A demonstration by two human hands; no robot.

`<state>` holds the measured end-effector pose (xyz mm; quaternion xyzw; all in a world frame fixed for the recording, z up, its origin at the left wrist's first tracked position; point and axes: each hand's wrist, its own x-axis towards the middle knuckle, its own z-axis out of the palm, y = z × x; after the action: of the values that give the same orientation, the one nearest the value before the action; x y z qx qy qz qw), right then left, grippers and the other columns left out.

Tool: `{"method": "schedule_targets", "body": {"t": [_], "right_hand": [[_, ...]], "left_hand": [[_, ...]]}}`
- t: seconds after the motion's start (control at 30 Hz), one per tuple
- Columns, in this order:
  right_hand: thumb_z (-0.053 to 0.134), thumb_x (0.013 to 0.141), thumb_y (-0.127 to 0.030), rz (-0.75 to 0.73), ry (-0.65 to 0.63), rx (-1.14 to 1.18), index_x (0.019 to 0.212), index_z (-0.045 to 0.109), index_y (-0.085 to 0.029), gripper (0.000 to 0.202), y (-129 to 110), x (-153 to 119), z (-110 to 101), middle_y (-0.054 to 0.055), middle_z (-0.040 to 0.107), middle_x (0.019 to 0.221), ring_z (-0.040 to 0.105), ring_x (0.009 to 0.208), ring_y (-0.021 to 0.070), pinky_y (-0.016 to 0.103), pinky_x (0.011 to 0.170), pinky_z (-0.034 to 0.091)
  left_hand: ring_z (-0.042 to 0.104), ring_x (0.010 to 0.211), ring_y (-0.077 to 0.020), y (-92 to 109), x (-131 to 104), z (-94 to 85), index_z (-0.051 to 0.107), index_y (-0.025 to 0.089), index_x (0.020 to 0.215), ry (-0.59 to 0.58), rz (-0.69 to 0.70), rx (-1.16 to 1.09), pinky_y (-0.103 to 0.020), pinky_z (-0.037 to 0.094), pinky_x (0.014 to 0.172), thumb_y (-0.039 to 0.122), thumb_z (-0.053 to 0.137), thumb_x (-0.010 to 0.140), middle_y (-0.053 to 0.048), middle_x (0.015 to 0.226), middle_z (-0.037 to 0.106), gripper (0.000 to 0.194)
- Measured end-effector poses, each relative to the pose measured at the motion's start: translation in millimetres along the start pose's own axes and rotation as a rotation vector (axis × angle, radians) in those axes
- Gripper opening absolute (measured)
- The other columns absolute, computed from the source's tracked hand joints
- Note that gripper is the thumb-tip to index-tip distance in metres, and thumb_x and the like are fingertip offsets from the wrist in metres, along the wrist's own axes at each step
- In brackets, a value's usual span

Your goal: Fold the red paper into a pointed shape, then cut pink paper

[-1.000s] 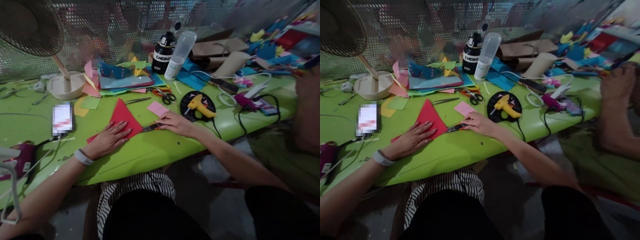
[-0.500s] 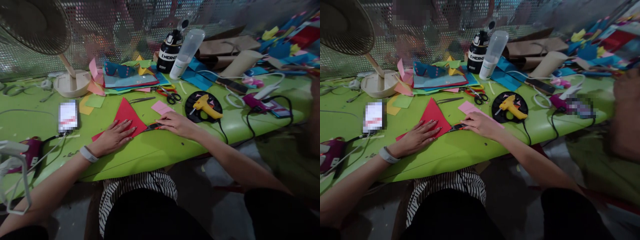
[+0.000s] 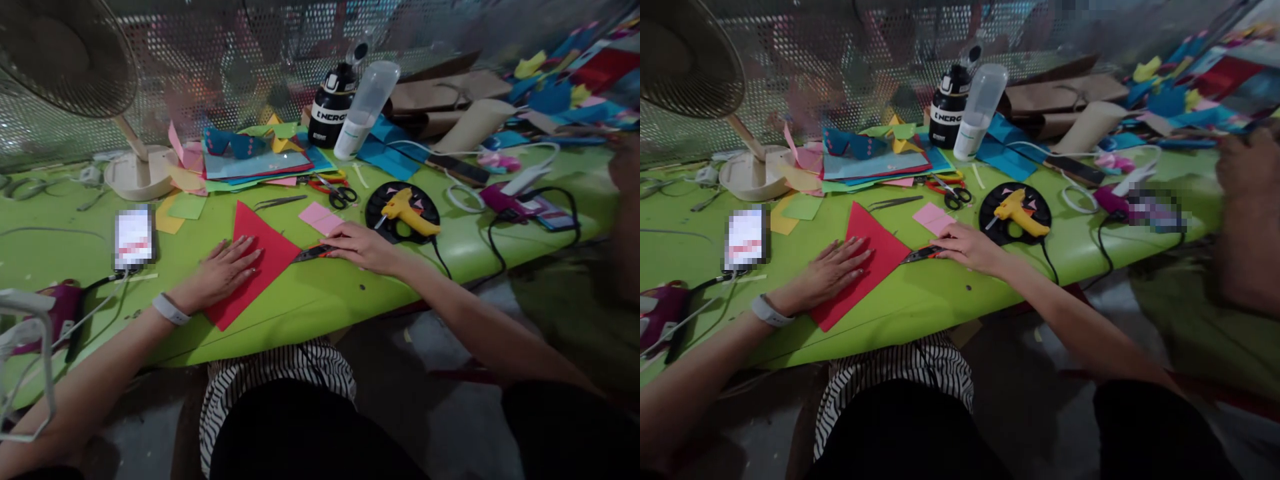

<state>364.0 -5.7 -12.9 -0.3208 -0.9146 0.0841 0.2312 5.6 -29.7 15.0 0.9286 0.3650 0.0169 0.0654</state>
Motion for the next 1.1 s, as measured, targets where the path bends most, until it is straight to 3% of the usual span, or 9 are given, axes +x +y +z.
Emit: {"method": "schedule_targets", "body": {"t": [0.2,1.1], "right_hand": [[0.049,0.097,-0.036,-0.02,-0.024,0.022,0.122,0.067,-0.018,0.036,-6.5,10.9,2.8,0.013,0.062,0.102,0.057,0.096,0.0249,0.041,0.083,0.05],[0.049,0.098,-0.039,-0.054,-0.06,0.02,0.12,0.068,-0.02,0.035,-31.7,11.3,6.0,0.011,0.065,0.097,0.056,0.089,0.0222,0.037,0.075,0.045]], "left_hand": [[0.019,0.149,-0.0182,-5.6,-4.3,4.3,0.03,0.025,0.152,-0.01,0.002,0.008,-0.042,0.009,0.122,0.049,0.012,0.103,-0.003,0.161,0.022,0.057],[0.022,0.148,-0.0181,-4.8,-3.7,9.3,0.034,0.024,0.15,0.024,0.008,0.016,-0.042,0.01,0.122,0.048,0.016,0.104,-0.004,0.16,0.023,0.055]]}}
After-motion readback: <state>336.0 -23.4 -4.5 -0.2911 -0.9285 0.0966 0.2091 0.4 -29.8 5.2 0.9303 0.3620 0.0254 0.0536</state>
